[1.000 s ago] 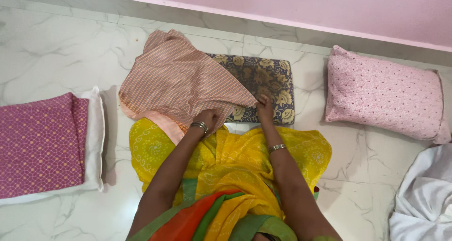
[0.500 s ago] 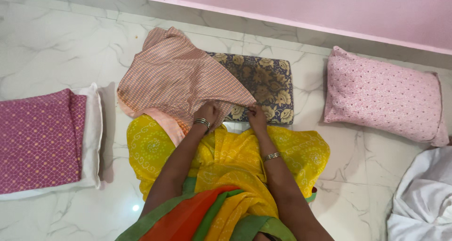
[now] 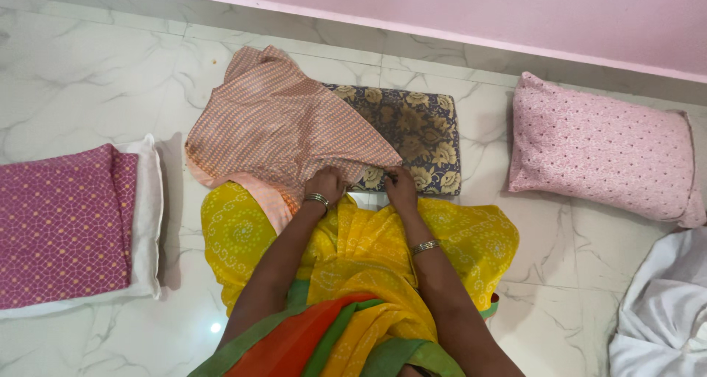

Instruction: The person sits on the floor and puts pillowcases on pillows. They insert the pillows into the cases, adjust the fabric, and smooth the surfaces.

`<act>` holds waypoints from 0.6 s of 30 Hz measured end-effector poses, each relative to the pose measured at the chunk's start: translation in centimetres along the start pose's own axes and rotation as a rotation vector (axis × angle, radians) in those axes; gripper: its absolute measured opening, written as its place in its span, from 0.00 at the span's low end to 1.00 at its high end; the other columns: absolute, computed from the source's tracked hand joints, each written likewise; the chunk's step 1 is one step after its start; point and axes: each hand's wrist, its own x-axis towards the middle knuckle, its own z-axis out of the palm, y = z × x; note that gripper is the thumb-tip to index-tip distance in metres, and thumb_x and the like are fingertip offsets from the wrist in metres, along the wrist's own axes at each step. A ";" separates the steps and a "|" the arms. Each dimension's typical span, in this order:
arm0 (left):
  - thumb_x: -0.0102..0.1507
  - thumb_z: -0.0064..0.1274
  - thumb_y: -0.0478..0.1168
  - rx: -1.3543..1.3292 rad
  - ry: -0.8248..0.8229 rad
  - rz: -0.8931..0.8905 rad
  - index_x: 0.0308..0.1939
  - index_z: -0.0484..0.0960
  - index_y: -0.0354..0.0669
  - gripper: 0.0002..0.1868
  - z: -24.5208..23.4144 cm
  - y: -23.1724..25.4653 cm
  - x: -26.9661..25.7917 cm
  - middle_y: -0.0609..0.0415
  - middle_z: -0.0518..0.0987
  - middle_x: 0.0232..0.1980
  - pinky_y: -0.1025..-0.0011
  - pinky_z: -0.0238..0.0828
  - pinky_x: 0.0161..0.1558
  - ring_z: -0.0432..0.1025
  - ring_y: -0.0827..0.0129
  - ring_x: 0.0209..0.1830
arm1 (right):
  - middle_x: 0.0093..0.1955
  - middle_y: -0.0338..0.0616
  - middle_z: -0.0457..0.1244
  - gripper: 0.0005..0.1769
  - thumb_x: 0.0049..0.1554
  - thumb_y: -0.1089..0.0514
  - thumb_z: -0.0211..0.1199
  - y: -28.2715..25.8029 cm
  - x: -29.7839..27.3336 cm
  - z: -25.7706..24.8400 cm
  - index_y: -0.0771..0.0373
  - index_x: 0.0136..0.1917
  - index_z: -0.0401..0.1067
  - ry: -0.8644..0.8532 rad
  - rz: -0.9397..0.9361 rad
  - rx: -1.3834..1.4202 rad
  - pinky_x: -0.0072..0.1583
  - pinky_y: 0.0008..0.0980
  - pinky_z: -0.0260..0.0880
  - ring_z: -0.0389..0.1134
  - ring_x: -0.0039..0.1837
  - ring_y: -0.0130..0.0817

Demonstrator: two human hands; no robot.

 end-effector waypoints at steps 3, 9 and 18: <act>0.61 0.53 0.48 -0.212 0.059 -0.096 0.39 0.86 0.52 0.10 -0.5 -1.0 0.1 0.50 0.82 0.48 0.54 0.75 0.46 0.78 0.51 0.45 | 0.55 0.50 0.67 0.15 0.54 0.63 0.66 -0.3 0.0 0.0 0.63 0.56 0.75 0.017 -0.020 -0.008 0.55 0.36 0.73 0.73 0.52 0.42; 0.59 0.55 0.48 -0.272 0.114 -0.129 0.39 0.87 0.53 0.10 -1.7 -1.7 1.1 0.48 0.84 0.44 0.56 0.76 0.46 0.78 0.51 0.43 | 0.53 0.50 0.68 0.14 0.54 0.63 0.66 -0.3 0.1 -0.1 0.63 0.54 0.76 0.015 -0.006 -0.002 0.55 0.36 0.74 0.73 0.51 0.41; 0.58 0.56 0.48 -0.277 0.070 -0.164 0.39 0.87 0.50 0.11 -5.5 -1.7 3.2 0.45 0.84 0.40 0.57 0.77 0.46 0.79 0.49 0.41 | 0.52 0.50 0.67 0.13 0.54 0.62 0.67 0.0 0.1 0.1 0.62 0.54 0.76 0.003 0.012 -0.027 0.53 0.37 0.73 0.73 0.49 0.41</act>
